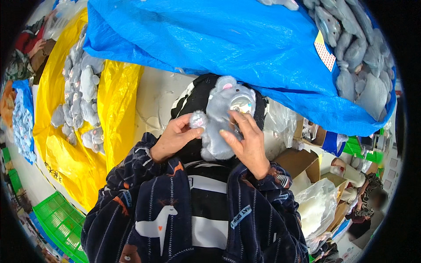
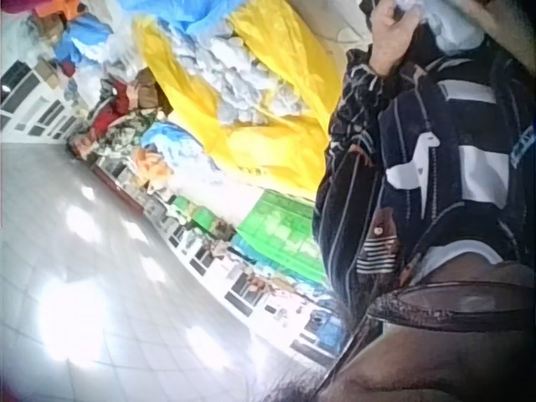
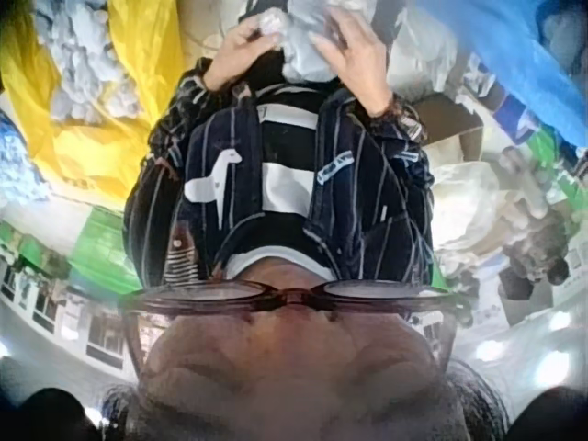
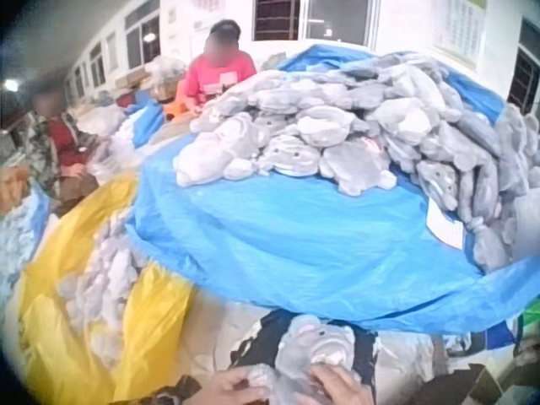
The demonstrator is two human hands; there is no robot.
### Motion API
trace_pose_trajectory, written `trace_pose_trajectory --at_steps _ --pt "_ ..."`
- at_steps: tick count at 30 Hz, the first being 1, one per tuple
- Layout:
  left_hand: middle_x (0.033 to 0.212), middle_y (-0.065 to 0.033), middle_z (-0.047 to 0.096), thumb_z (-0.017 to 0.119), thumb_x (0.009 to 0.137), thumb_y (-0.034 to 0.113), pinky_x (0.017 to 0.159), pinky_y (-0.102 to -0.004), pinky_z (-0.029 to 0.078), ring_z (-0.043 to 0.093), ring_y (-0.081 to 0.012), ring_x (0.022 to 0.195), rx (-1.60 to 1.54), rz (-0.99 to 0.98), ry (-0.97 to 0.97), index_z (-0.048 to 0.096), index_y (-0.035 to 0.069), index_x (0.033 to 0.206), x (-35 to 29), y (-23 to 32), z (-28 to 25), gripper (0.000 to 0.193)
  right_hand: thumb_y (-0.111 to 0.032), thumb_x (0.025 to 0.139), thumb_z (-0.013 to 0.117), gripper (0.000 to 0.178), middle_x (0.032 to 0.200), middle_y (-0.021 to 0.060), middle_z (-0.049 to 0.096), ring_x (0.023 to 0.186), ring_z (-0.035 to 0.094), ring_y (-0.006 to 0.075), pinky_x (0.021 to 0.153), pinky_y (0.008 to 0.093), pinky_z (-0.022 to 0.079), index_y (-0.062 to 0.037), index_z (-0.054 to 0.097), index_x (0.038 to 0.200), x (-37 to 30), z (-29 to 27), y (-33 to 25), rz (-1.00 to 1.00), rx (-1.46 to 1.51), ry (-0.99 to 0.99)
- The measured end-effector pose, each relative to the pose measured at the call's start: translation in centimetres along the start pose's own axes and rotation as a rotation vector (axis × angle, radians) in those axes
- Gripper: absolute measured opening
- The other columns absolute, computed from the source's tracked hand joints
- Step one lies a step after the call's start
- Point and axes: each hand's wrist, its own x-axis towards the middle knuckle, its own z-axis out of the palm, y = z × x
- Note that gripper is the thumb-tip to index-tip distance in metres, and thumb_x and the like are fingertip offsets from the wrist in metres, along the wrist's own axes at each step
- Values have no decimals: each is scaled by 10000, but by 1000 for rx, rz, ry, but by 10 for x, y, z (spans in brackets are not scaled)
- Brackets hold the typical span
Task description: The person sits on the floor and uses scissors to trim loose threads and excess fabric from a gray stuffed toy. They repeatedly pick up the toy, trim different areas, and place it back on a blue tarp among other similar toys.
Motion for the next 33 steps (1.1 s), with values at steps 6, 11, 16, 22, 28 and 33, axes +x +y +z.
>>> trace_pose_trajectory --at_steps 6,11,16,22,28,33 --pt "958 7 592 576 877 129 734 -214 444 524 -45 830 -19 32 3 534 16 1141 1 -7 -6 290 -214 779 657 332 908 91 570 700 616 243 579 323 502 -53 572 1056 5 13 -15 -173 -345 18" --pt "939 23 579 543 902 158 723 -199 426 502 -36 811 -42 20 -58 543 20 1119 3 -2 -10 258 -181 760 673 330 852 66 550 672 599 223 566 317 492 -64 580 1054 16 16 -12 -216 -342 -9" --pt "963 29 557 510 920 144 725 -182 405 471 -18 821 -148 26 -111 546 13 1097 7 0 -6 223 -177 749 687 350 832 60 548 666 592 220 563 319 487 -64 582 1063 18 14 -12 -205 -321 -29" --pt "828 36 476 507 918 141 636 -204 377 421 -22 748 104 98 -186 544 7 1016 13 -1 -13 170 -189 740 696 350 826 53 548 668 591 215 567 319 486 -80 597 1058 27 8 -12 -246 -306 -81" --pt "781 -35 467 499 912 144 590 -255 374 461 -100 693 288 235 -247 535 -11 959 20 4 -16 166 -170 723 701 350 810 61 570 686 584 232 592 339 485 -88 616 1052 41 -12 -15 -280 -363 -248" --pt "778 -108 486 509 894 154 600 -314 397 518 -219 693 462 322 -286 534 -22 917 23 15 -21 180 -192 723 692 350 809 36 551 704 568 205 595 314 483 -97 612 1051 51 -16 -14 -357 -366 -333"
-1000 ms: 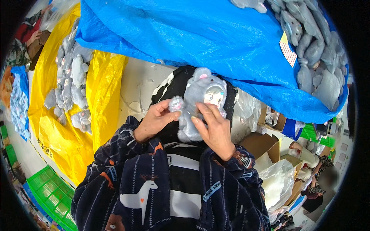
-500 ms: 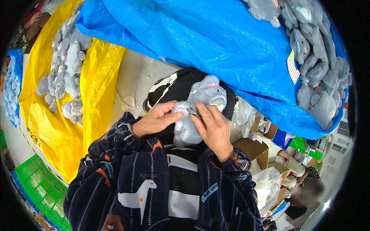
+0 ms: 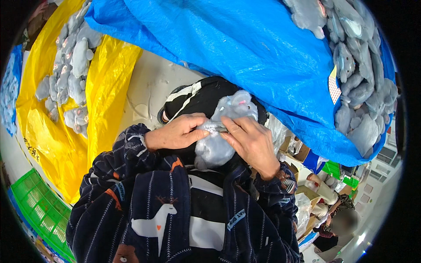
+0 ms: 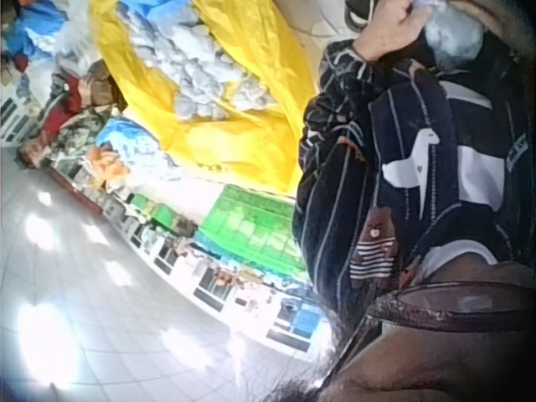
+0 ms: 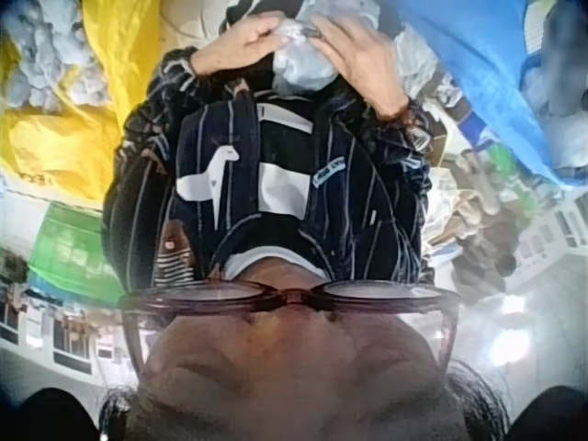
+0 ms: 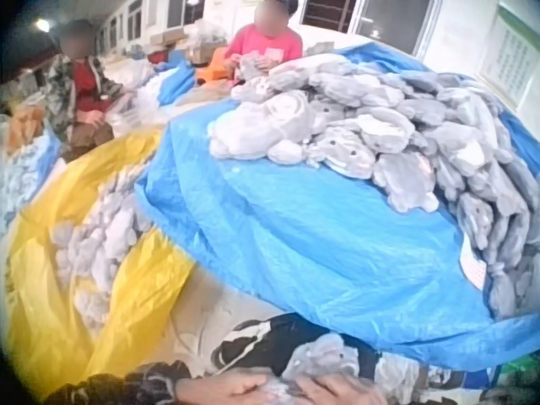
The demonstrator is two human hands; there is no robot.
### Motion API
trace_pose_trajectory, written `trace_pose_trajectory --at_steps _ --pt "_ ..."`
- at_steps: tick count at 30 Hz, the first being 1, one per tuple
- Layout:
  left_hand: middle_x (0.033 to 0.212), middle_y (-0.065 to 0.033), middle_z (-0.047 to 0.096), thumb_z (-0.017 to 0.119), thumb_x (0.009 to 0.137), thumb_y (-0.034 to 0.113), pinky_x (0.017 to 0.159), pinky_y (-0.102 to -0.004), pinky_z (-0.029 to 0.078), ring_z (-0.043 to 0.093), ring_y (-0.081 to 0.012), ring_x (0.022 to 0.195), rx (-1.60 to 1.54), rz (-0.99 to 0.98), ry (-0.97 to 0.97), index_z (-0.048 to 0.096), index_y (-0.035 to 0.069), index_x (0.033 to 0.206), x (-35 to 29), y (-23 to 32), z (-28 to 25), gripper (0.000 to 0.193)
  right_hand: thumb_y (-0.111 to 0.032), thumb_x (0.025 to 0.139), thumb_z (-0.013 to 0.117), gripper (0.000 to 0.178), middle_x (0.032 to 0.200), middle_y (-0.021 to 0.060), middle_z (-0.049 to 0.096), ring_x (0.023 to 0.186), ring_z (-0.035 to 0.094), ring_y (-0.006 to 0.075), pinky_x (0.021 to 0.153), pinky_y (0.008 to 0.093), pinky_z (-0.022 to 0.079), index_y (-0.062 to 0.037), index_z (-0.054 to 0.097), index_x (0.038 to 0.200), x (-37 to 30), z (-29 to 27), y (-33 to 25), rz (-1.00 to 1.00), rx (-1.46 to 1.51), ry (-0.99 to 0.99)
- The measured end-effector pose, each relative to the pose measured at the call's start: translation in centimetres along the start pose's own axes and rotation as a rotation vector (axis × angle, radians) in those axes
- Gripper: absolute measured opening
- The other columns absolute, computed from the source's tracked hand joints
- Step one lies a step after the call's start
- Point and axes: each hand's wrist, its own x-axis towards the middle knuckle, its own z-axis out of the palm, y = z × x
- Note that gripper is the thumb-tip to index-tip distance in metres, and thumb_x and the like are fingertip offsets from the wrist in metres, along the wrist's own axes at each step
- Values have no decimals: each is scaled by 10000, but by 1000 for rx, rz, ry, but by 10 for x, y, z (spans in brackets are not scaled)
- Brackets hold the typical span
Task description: The person sits on the floor and uses scissors to trim loose threads and excess fabric from a gray stuffed toy. They repeatedly pick up the toy, trim different areas, and place it back on a blue tarp among other similar toys.
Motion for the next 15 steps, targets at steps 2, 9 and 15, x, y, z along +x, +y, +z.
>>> trace_pose_trajectory --at_steps 2,9,15 --pt "792 -99 480 501 901 153 612 -305 397 508 -203 708 10 8 -26 530 -18 923 1 -2 -2 175 -200 726 687 351 811 27 544 718 564 195 599 304 484 -100 608 1053 3 -2 2 -27 -17 -30" --pt "800 -100 494 507 894 140 615 -307 405 516 -201 708 -64 -36 -38 535 -16 932 1 0 -4 164 -199 733 679 362 816 30 540 725 563 191 599 296 484 -85 597 1066 3 -5 4 -35 -28 -84" --pt "816 -92 492 503 897 132 627 -294 405 510 -184 722 -23 -41 -76 530 -14 948 3 3 -6 156 -193 737 669 368 819 37 528 718 562 189 594 299 480 -82 589 1078 7 -2 1 -64 -54 -81"
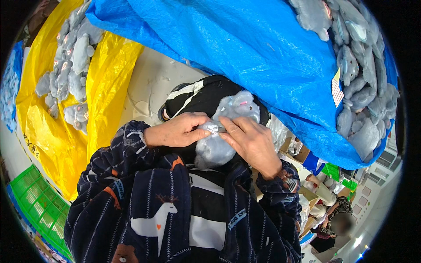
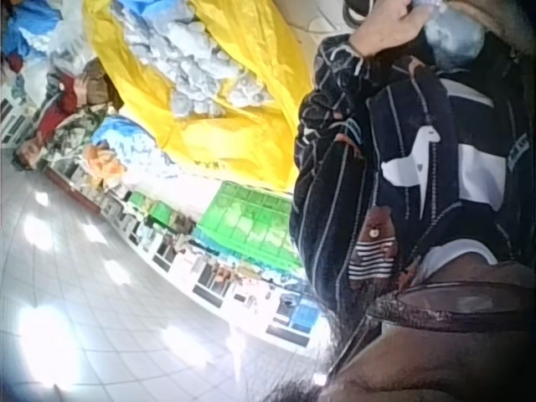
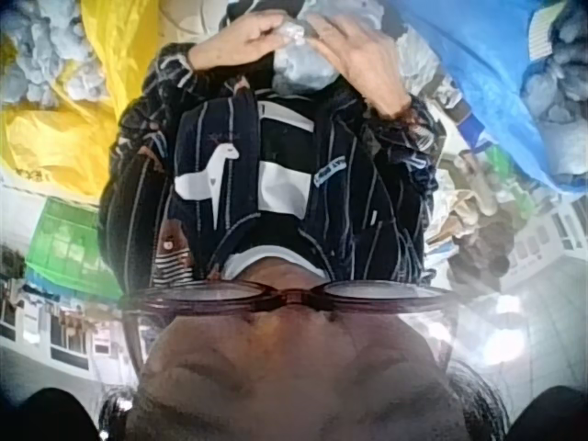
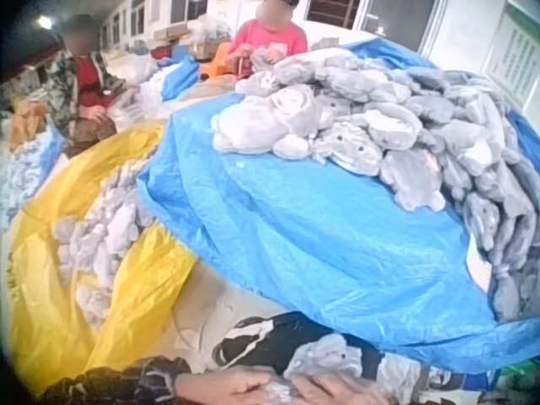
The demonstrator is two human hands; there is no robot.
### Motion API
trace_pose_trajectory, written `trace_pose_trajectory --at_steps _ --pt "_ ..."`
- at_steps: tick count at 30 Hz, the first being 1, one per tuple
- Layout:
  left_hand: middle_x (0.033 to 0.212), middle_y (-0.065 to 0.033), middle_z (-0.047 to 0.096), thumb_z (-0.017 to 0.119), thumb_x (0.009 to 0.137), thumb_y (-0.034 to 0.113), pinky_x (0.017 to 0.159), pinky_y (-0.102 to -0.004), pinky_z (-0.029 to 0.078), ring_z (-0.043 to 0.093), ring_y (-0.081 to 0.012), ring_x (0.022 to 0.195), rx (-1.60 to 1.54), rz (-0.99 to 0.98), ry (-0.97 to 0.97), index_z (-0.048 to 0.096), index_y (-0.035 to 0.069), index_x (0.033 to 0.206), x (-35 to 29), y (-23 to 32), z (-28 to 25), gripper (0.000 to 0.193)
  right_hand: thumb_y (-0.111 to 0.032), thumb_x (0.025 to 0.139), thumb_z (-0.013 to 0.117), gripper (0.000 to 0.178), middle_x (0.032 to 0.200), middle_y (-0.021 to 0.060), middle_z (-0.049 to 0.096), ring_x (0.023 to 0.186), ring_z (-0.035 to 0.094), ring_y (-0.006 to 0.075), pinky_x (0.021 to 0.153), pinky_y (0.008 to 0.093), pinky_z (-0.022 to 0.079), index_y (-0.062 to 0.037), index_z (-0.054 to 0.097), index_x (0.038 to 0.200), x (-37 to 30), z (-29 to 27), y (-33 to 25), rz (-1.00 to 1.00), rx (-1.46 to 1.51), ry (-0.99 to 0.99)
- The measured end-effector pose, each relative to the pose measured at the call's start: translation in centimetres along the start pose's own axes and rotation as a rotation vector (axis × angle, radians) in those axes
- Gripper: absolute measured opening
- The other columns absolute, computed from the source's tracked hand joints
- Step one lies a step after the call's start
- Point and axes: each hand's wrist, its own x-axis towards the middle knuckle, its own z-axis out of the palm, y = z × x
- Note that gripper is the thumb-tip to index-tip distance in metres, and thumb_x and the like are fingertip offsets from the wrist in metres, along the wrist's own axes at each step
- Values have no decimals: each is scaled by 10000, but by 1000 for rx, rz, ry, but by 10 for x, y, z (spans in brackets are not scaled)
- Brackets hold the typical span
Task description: The person sits on the floor and uses scissors to trim loose threads and excess fabric from a gray stuffed toy. They repeatedly pick up the toy, trim different areas, and place it back on a blue tarp among other similar toys.
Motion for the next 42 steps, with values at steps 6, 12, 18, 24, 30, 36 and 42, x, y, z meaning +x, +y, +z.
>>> trace_pose_trajectory --at_steps 6,12,18,24,30,36,42 --pt "829 -79 484 498 901 119 640 -284 404 502 -165 739 39 -23 -58 526 -12 963 1 -1 -3 147 -171 711 691 367 784 43 533 692 557 197 573 312 473 -75 608 1056 6 -5 -2 -47 -53 -5" --pt "864 -67 504 496 907 115 668 -268 411 503 -133 784 -55 -68 -43 533 -15 982 -2 -6 -2 155 -168 745 664 337 800 59 528 723 574 193 612 304 477 -47 592 1051 8 1 -8 13 5 -34" --pt "881 -23 513 497 916 126 694 -233 410 477 -68 821 -224 -164 -19 539 -15 995 -4 -14 4 167 -89 825 627 328 1053 60 607 802 556 85 696 224 460 -11 561 1137 -12 25 -8 611 1166 357" --pt "791 -7 501 529 900 145 613 -215 378 451 -44 724 -260 -143 103 566 -9 969 -7 -10 9 173 -113 690 731 428 806 80 564 679 579 169 611 295 488 -51 564 1079 4 30 -17 305 534 262" --pt "761 35 508 540 901 156 575 -204 359 437 -21 673 -361 -106 192 585 2 947 -10 -23 19 166 -44 659 670 264 758 74 558 690 588 256 565 353 470 -72 545 889 7 52 -18 191 208 313" --pt "833 48 556 530 912 161 652 -186 397 481 -8 761 -562 -263 265 582 -1 963 -17 -6 22 178 -95 786 637 110 681 104 582 572 574 199 529 304 447 -35 546 775 2 51 -4 611 220 600" --pt "939 19 583 563 890 153 753 -193 418 516 -35 848 -670 -243 294 548 24 1074 -22 -16 23 225 -100 822 635 137 753 75 637 674 572 104 591 253 455 12 605 894 -16 17 -17 646 607 489"
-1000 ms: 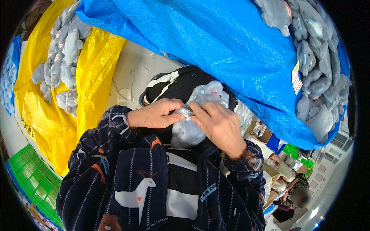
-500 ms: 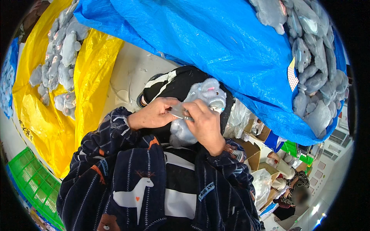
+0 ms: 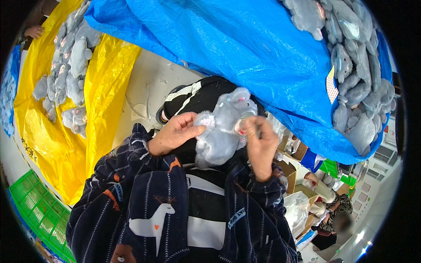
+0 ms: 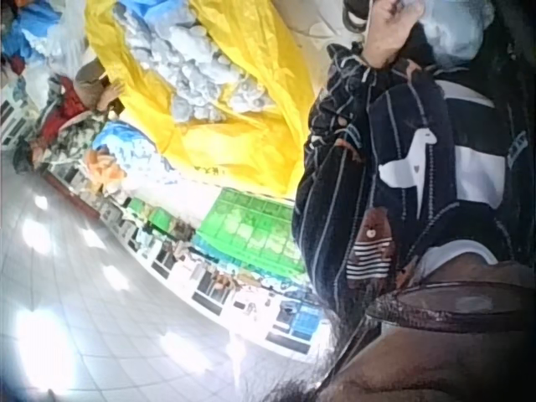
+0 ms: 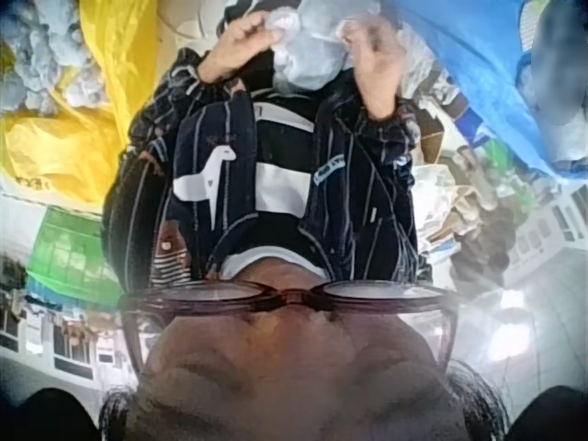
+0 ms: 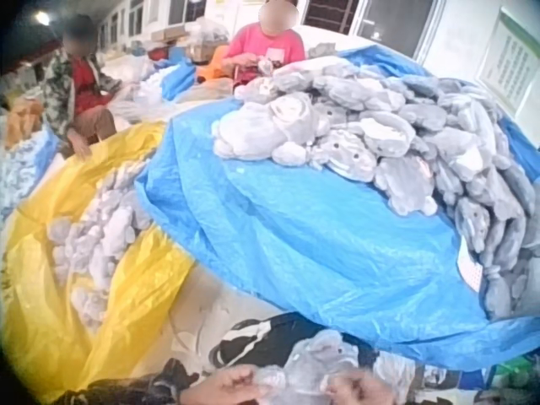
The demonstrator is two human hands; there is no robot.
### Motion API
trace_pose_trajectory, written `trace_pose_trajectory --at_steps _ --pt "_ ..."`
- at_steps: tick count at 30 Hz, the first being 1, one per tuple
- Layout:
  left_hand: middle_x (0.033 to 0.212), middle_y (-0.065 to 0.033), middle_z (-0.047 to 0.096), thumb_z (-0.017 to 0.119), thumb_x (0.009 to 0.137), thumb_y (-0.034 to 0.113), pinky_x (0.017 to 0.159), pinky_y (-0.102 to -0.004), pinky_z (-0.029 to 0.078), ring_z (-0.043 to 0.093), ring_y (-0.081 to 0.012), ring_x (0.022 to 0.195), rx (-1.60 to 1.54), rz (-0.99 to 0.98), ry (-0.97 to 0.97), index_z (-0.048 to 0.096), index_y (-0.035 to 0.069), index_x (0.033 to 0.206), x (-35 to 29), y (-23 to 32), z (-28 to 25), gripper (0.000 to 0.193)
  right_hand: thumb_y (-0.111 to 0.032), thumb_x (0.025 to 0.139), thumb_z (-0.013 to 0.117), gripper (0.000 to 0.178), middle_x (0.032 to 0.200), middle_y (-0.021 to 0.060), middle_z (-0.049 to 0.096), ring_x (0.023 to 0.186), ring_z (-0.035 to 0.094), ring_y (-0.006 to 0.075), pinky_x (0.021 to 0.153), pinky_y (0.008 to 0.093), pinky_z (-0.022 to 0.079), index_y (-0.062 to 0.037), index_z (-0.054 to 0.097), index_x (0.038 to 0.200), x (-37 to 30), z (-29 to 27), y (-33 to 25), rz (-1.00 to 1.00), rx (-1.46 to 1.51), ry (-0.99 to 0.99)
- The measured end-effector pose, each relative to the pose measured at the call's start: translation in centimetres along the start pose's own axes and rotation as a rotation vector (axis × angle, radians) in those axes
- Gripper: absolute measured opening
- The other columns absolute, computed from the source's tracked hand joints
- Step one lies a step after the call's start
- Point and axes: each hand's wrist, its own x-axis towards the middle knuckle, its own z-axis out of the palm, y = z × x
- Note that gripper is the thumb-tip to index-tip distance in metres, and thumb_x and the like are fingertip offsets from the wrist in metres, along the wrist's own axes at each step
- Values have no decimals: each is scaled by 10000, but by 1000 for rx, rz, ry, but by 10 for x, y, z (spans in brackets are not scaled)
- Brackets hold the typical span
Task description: The person sits on the floor and uses scissors to trim loose threads and excess fabric from a gray stuffed toy. They repeatedly pick up the toy, trim different areas, and place it back on a blue tarp among other similar toys.
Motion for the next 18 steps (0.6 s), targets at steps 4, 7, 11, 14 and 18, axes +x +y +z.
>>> trace_pose_trajectory --at_steps 4,7,11,14,18 --pt "891 31 567 572 883 126 706 -179 412 503 -19 803 52 37 -5 535 33 1022 -2 -4 -5 171 42 698 642 359 851 101 632 730 623 200 658 305 489 -21 590 1047 -7 24 -1 -243 -93 -198" --pt "863 37 558 564 880 94 680 -173 406 494 -10 779 41 113 -21 532 36 1002 -7 5 0 139 -7 672 655 389 894 82 591 760 611 264 653 347 481 -61 561 1045 -5 35 3 -403 -257 -286" --pt "850 36 560 546 877 53 681 -170 404 498 -7 779 125 171 45 538 40 991 -11 1 -1 115 -60 692 665 298 881 85 563 747 597 276 642 373 458 -63 545 965 -4 43 1 -401 -335 -341" --pt "843 34 566 554 882 88 685 -173 408 503 -9 774 -34 95 53 551 41 973 -7 -4 -4 103 -62 710 680 185 775 97 570 668 578 254 581 344 443 -35 564 852 -10 40 0 -273 -27 -538" --pt "849 28 575 559 889 143 695 -178 413 511 -16 777 -6 -38 55 565 39 962 -9 5 -7 127 -113 733 707 173 666 95 554 567 548 203 528 303 426 -12 571 766 -21 19 0 -168 68 -719"
